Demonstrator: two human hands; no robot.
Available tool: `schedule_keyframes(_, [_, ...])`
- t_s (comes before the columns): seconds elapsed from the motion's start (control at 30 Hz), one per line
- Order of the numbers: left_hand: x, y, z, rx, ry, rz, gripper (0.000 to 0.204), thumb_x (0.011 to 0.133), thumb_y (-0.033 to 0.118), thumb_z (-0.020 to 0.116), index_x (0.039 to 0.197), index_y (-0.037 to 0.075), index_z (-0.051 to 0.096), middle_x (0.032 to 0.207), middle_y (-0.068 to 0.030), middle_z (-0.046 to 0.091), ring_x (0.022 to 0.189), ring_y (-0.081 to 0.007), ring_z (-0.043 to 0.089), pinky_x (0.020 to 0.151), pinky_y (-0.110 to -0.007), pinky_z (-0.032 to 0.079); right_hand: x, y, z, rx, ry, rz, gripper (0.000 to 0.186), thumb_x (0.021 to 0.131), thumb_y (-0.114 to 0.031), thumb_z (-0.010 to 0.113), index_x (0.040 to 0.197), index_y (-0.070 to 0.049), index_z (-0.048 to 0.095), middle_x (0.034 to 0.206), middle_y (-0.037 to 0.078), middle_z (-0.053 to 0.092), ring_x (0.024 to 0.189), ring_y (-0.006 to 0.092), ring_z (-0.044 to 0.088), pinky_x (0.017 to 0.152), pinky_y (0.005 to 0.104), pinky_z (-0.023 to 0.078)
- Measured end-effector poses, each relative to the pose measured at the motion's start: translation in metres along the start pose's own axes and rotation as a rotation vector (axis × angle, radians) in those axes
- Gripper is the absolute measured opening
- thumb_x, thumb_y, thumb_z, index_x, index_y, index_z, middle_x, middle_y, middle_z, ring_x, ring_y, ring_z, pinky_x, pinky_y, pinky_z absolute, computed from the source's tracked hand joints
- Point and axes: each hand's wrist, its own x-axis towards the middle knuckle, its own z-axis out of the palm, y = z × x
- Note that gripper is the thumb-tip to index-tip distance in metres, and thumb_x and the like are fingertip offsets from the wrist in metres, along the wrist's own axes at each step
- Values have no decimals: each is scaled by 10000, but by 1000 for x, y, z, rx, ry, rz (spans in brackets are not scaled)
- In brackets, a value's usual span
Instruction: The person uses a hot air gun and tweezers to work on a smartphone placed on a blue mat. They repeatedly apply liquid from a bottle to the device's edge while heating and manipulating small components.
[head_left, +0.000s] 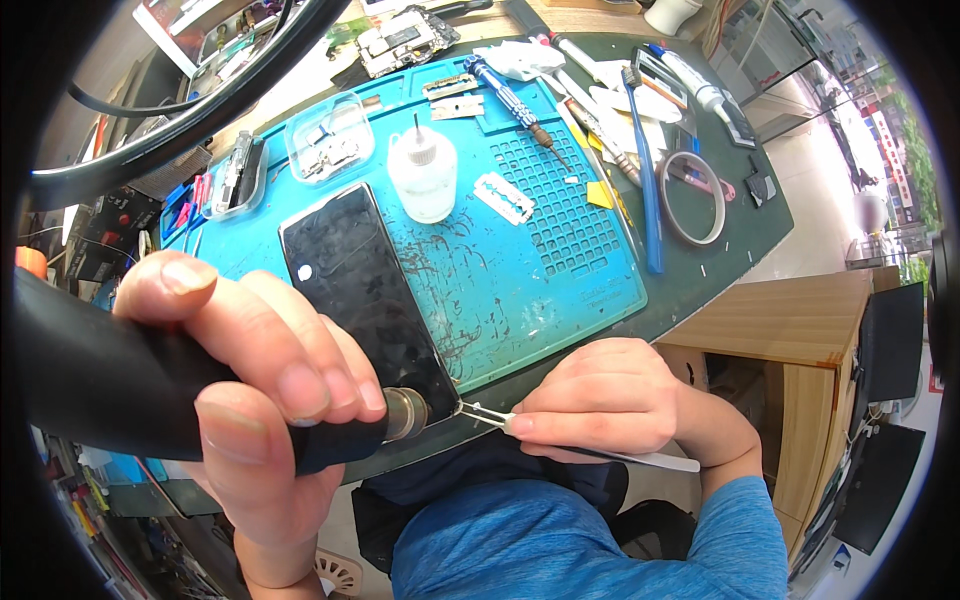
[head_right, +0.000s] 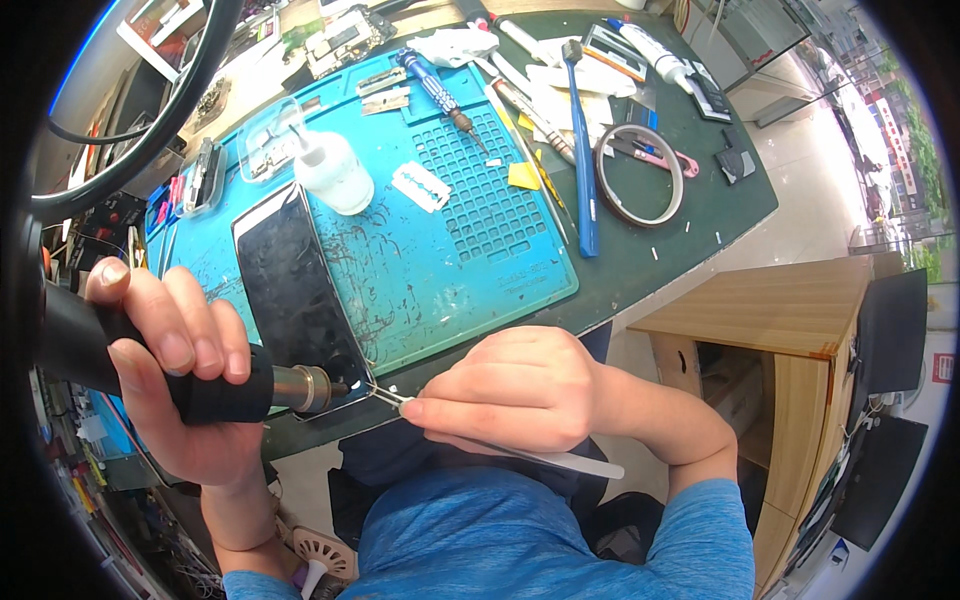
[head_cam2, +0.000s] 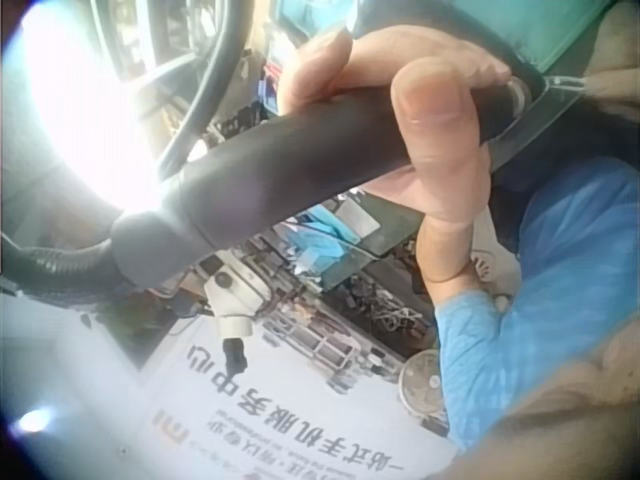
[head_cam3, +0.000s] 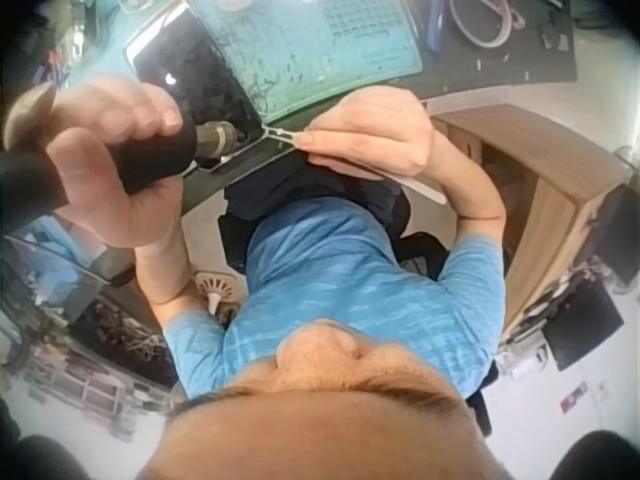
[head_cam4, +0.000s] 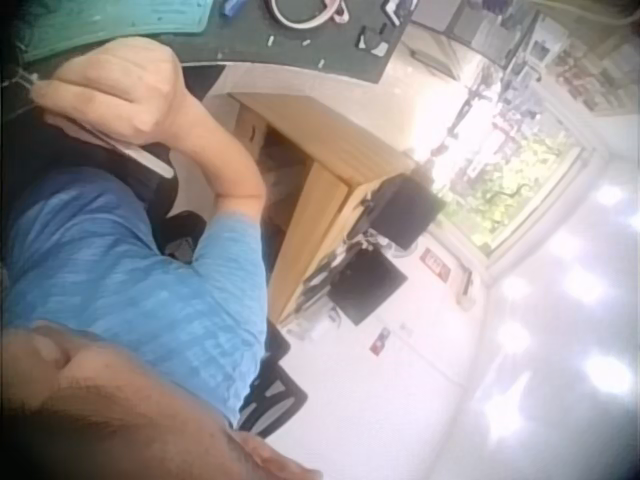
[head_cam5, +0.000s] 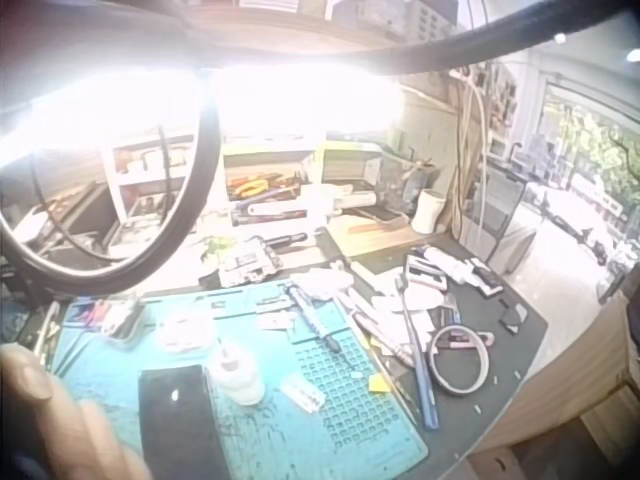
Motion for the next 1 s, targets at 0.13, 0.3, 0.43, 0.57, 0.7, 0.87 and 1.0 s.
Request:
schedule_keyframes(0.13, [0, 4, 1, -27, 17, 7, 410, 1175, 286, 546, 1482, 42, 425, 957, 3, 510, 816, -98, 492, 670, -254, 496, -1, -5, -3, 76, 127, 148, 393, 808, 17, 858, 1192, -8, 778, 884, 88, 778, 683, 216, 747, 604, 320, 599])
schedule_keyframes(0.3, [4, 17, -11, -90, 61, 54, 366, 1188, 244, 498, 1474, 17, 475, 958, -1, 486, 830, -100, 464, 676, -252, 459, 19, -12, -2, -222, 138, 271, 445, 904, -108, 814, 1343, -77, 751, 921, 77, 772, 687, 219, 731, 591, 330, 576])
schedule_keyframes(0.43, [3, 33, -33, -117, 108, 60, 376, 1190, 209, 483, 1503, 0, 484, 950, -5, 451, 834, -104, 418, 686, -252, 435, 26, -35, 33, -633, 12, 255, 546, 950, -448, 783, 1368, -101, 721, 1161, 155, 758, 914, 266, 765, 731, 375, 616])
schedule_keyframes(0.57, [-3, 49, -54, -92, 149, 46, 371, 1185, 199, 501, 1487, -16, 511, 938, -6, 434, 839, -106, 416, 692, -256, 444, 58, -68, 76, -671, -50, 521, 906, 800, -706, 785, 1367, -19, 623, 1382, 286, 651, 1169, 356, 670, 934, 422, 558])
schedule_keyframes(0.7, [-4, 61, -54, 38, 191, 53, 406, 1158, 197, 553, 1500, -11, 481, 927, -40, 535, 768, -111, 518, 616, -271, 524, 65, -74, 99, -712, -64, 626, 853, 782, -524, 891, 1389, -4, 592, 1388, 288, 600, 1219, 406, 598, 1016, 470, 494])
schedule_keyframes(0.87, [-7, 69, -58, 14, 114, 85, 416, 1148, 192, 561, 1492, -25, 474, 921, -39, 527, 778, -107, 515, 626, -261, 521, 68, -70, 86, -494, -30, 612, 758, 780, -244, 897, 1417, -5, 563, 1409, 285, 554, 1291, 447, 558, 1103, 519, 470])
schedule_keyframes(1.0, [-7, 72, -60, -12, 50, 90, 394, 1163, 193, 544, 1481, -28, 471, 918, -22, 481, 801, -96, 478, 662, -260, 487, 63, -61, 78, -453, -55, 554, 799, 769, -202, 896, 1462, -28, 537, 1465, 282, 530, 1363, 459, 525, 1171, 535, 419])
